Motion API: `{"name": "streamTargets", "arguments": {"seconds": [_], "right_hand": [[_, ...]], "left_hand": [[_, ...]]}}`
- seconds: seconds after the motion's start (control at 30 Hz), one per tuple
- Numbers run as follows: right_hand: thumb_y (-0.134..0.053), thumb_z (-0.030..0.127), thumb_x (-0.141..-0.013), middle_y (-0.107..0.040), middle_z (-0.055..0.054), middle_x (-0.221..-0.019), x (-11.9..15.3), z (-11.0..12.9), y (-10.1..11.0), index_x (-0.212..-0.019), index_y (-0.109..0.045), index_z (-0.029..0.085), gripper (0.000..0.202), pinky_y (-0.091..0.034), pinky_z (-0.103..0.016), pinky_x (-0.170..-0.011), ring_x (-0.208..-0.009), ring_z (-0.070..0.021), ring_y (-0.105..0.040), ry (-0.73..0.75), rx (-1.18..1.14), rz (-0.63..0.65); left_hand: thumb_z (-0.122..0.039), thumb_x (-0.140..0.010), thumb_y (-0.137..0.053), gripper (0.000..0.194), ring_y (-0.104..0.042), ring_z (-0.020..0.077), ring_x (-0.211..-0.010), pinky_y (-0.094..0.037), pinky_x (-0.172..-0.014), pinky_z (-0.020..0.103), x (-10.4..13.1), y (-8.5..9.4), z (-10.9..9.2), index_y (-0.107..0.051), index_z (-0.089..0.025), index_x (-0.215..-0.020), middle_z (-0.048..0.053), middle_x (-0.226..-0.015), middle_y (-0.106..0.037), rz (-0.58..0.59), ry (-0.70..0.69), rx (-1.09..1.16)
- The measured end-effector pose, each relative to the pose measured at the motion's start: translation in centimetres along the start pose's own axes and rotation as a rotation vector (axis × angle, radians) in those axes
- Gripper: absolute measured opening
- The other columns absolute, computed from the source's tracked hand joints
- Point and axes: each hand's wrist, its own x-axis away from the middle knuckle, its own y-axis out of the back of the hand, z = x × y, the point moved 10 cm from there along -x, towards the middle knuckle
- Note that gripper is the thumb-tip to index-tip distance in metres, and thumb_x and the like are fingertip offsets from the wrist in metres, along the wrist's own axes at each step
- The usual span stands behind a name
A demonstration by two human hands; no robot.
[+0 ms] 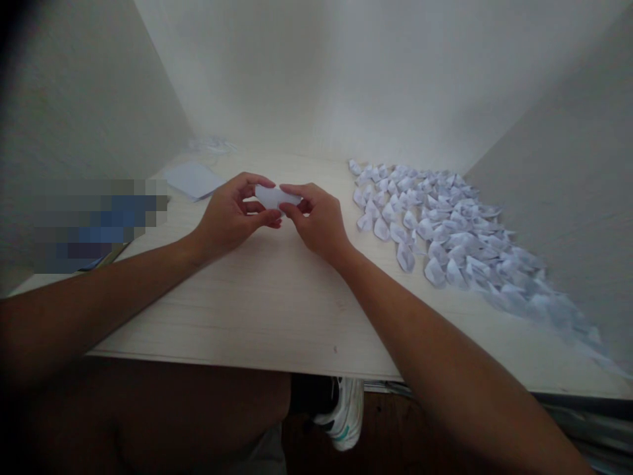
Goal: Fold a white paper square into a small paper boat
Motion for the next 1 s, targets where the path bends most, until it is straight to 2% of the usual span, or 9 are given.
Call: {"name": "streamTargets", "arguments": {"seconds": [0.23, 0.5, 0.77, 1.0], "right_hand": [[-0.076, 0.026, -0.09, -0.08, -0.005, -0.109, 0.1, 0.3, 0.3, -0.118, -0.081, 0.023, 0.029, -0.058, -0.031, -0.075, -0.081, -0.015, -0.068, 0.025, 0.042, -0.016], [-0.08, 0.041, -0.09, -0.079, -0.006, -0.109, 0.0, -0.3, 0.7, -0.115, -0.081, 0.023, 0.031, -0.059, -0.03, -0.073, -0.085, -0.0166, -0.071, 0.023, -0.119, -0.069], [-0.085, 0.042, -0.085, -0.076, -0.001, -0.083, -0.1, -1.3, 0.5, -0.113, -0.08, 0.022, 0.035, -0.057, -0.031, -0.068, -0.069, -0.0146, -0.066, -0.039, -0.231, -0.077], [-0.088, 0.046, -0.081, -0.076, 0.0, -0.083, -0.3, -1.5, 0.2, -0.112, -0.08, 0.022, 0.04, -0.055, -0.029, -0.064, -0.065, -0.0134, -0.065, -0.03, -0.317, -0.068]], "left_hand": [[-0.019, -0.075, -0.084, 0.049, -0.077, 0.0169, -0.078, -0.07, -0.067, 0.032, 0.0, -0.1, 0.3, -0.057, -0.021, -0.117, 0.002, -0.1, -0.07, 0.004, 0.03, 0.074], [-0.026, -0.072, -0.09, 0.063, -0.08, 0.0214, -0.081, -0.067, -0.06, 0.027, 0.2, 0.2, 0.1, -0.064, -0.018, -0.129, 0.003, -0.095, -0.074, -0.036, 0.057, 0.148], [-0.029, -0.073, -0.092, 0.071, -0.081, 0.0222, -0.082, -0.068, -0.062, 0.028, 0.2, 0.3, 0.0, -0.064, -0.018, -0.137, 0.004, -0.095, -0.075, -0.036, 0.065, 0.142], [-0.025, -0.069, -0.094, 0.081, -0.08, 0.0212, -0.077, -0.069, -0.064, 0.03, 0.1, 0.6, -0.6, -0.065, -0.02, -0.145, 0.002, -0.092, -0.074, -0.069, -0.021, 0.136]]}}
